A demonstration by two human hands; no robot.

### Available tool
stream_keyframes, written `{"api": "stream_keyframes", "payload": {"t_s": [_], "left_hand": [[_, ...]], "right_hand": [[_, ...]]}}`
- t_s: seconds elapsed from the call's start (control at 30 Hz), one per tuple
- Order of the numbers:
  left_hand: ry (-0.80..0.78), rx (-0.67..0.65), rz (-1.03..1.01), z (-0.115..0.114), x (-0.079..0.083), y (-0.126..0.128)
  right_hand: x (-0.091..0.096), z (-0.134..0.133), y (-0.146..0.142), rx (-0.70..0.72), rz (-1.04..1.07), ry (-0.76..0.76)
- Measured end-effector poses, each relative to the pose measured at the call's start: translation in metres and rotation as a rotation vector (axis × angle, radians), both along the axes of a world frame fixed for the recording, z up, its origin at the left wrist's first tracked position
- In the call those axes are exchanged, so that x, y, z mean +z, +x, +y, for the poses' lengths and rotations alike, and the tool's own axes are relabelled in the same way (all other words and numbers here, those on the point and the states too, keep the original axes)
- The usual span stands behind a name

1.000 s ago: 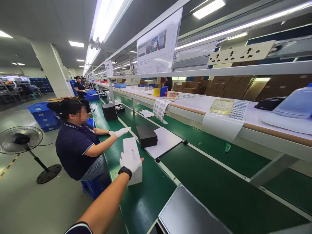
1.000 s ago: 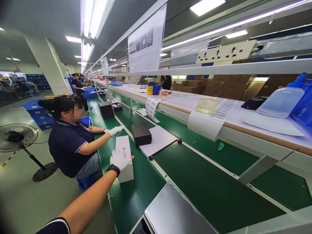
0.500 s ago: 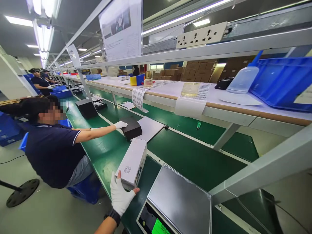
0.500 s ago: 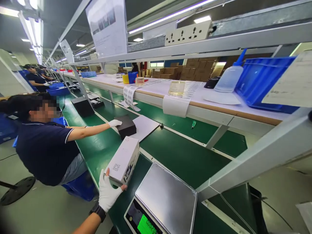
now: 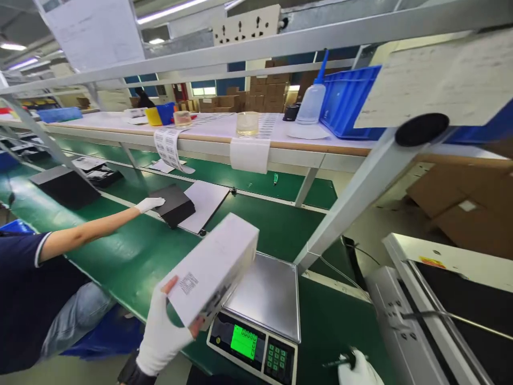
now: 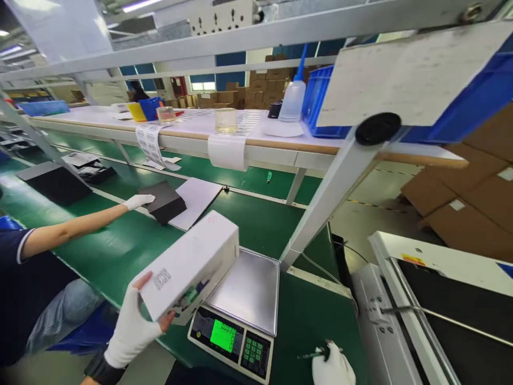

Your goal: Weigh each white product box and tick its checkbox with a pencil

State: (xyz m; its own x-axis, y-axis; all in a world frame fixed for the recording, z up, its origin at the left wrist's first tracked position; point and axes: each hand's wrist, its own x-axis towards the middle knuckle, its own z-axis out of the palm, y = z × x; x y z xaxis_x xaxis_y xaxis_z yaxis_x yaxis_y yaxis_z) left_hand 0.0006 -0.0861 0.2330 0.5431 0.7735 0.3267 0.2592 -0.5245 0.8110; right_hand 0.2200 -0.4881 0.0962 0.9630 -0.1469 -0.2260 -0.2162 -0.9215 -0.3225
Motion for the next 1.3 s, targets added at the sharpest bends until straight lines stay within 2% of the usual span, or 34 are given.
{"api": "stream_keyframes", "payload": {"t_s": [0.07, 0.13, 0.2, 0.27, 0.33, 0.37, 0.43, 0.53, 0.6, 0.67, 0.8, 0.97, 1.07, 1.17, 1.3], "left_hand": [[0.083, -0.049, 0.066, -0.028, 0.007, 0.011], [0.053, -0.084, 0.076, -0.051, 0.013, 0.023], [-0.116, -0.185, 0.012, -0.06, 0.015, 0.033], [-0.372, -0.264, -0.057, -0.053, 0.007, 0.038], [-0.57, -0.219, -0.049, -0.036, -0.016, 0.037], [-0.596, -0.163, 0.017, -0.026, -0.032, 0.034], [-0.54, -0.06, 0.231, -0.009, -0.07, 0.024], [-0.435, -0.021, 0.525, 0.001, -0.122, 0.001], [-0.435, -0.038, 0.582, 0.0, -0.143, -0.013], [-0.43, -0.056, 0.615, -0.003, -0.151, -0.021], [-0.431, -0.054, 0.651, -0.003, -0.145, -0.021], [-0.409, 0.013, 0.579, 0.007, -0.12, 0.0], [-0.375, 0.02, 0.477, 0.011, -0.097, 0.024], [-0.345, -0.018, 0.339, 0.01, -0.065, 0.054], [-0.318, -0.091, 0.142, -0.001, -0.023, 0.09]], "right_hand": [[0.003, 0.009, -0.003, -0.02, -0.027, 0.016], [0.006, 0.015, -0.007, -0.029, -0.059, 0.027], [0.008, 0.019, -0.01, -0.037, -0.068, 0.043], [0.01, 0.02, -0.013, -0.061, -0.051, 0.075], [0.009, 0.019, -0.014, -0.09, -0.028, 0.106], [0.007, 0.019, -0.014, -0.101, -0.019, 0.119], [0.004, 0.017, -0.014, -0.117, -0.01, 0.137], [0.0, 0.015, -0.014, -0.154, -0.013, 0.191], [-0.001, 0.014, -0.014, -0.188, -0.016, 0.24], [0.0, 0.013, -0.014, -0.223, -0.013, 0.299], [0.006, 0.016, -0.015, -0.285, -0.02, 0.425], [0.026, 0.036, -0.009, -0.343, -0.088, 0.544], [0.046, 0.054, 0.002, -0.33, -0.129, 0.595], [0.069, 0.078, 0.014, -0.255, -0.176, 0.714], [0.107, 0.122, 0.018, -0.125, -0.22, 1.001]]}}
